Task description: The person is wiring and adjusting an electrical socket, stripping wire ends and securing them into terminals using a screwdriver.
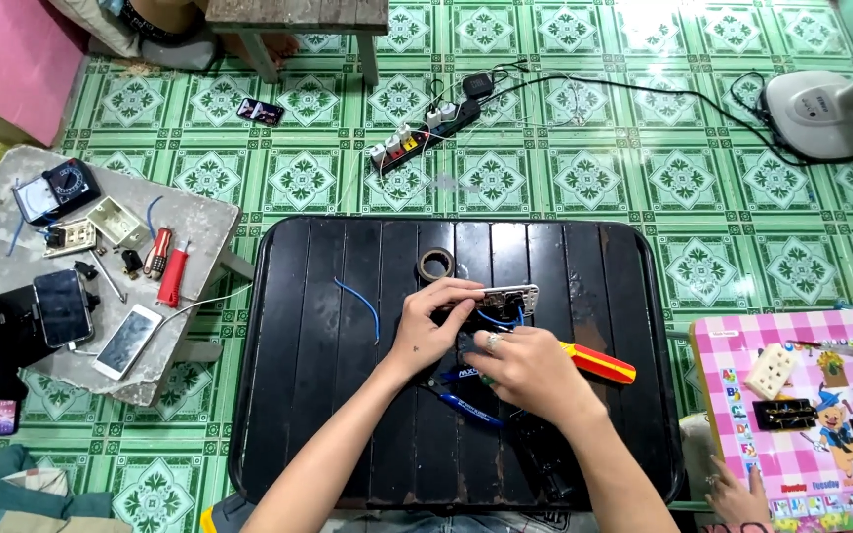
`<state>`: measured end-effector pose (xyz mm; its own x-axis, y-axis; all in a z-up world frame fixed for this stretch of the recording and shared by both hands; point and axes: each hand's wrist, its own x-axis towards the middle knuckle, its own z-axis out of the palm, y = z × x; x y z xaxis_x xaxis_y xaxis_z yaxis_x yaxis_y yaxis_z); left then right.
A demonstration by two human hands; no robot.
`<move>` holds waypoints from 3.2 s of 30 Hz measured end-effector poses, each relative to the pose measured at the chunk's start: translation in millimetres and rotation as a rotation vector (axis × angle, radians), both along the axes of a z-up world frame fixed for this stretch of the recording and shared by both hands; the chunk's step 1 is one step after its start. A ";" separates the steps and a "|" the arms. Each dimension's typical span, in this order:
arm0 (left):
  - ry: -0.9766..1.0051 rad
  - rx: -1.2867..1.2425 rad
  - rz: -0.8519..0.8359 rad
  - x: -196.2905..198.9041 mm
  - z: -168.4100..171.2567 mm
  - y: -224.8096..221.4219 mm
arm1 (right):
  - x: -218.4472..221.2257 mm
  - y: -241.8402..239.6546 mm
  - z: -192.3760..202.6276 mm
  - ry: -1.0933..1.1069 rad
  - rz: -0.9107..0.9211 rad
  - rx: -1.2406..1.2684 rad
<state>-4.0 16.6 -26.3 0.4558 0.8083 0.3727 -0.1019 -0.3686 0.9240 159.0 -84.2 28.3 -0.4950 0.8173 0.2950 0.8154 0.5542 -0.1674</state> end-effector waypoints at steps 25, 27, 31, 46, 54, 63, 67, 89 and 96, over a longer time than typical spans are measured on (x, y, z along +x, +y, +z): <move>-0.026 -0.034 -0.026 0.3 4.3 -3.1 | -14.8 0.6 -33.5 -0.268 -0.051 -0.187; -0.017 -0.027 -0.023 0.0 5.0 -3.3 | -15.0 0.7 -35.0 -0.257 -0.060 -0.209; -0.010 -0.016 -0.017 -0.2 4.6 -3.0 | -13.9 0.4 -25.1 -0.262 -0.051 -0.235; 0.026 0.060 0.082 -8.1 13.4 -2.1 | 1.8 3.4 -10.0 0.148 -0.109 -0.076; 0.701 0.545 0.642 -51.7 29.8 16.5 | 34.3 9.8 -31.2 0.316 -0.443 0.472; 1.034 0.067 0.586 -74.5 26.7 29.7 | 83.1 13.0 -45.5 0.327 -1.065 -0.015; 0.971 0.037 0.568 -68.8 36.2 22.1 | 88.6 15.2 -70.7 0.172 -1.035 -0.239; 0.243 -0.362 0.086 -46.5 16.4 14.9 | 80.3 21.4 -62.4 0.115 -0.742 -0.075; 0.592 -0.079 0.286 -44.9 21.5 8.4 | 87.0 21.7 -72.2 0.178 -0.734 -0.039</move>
<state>-48.9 25.1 -4.8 0.3291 0.9424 0.0595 0.5229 -0.2344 0.8195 246.0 -62.5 -43.9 0.2333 0.9300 0.2840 0.9316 -0.1300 -0.3394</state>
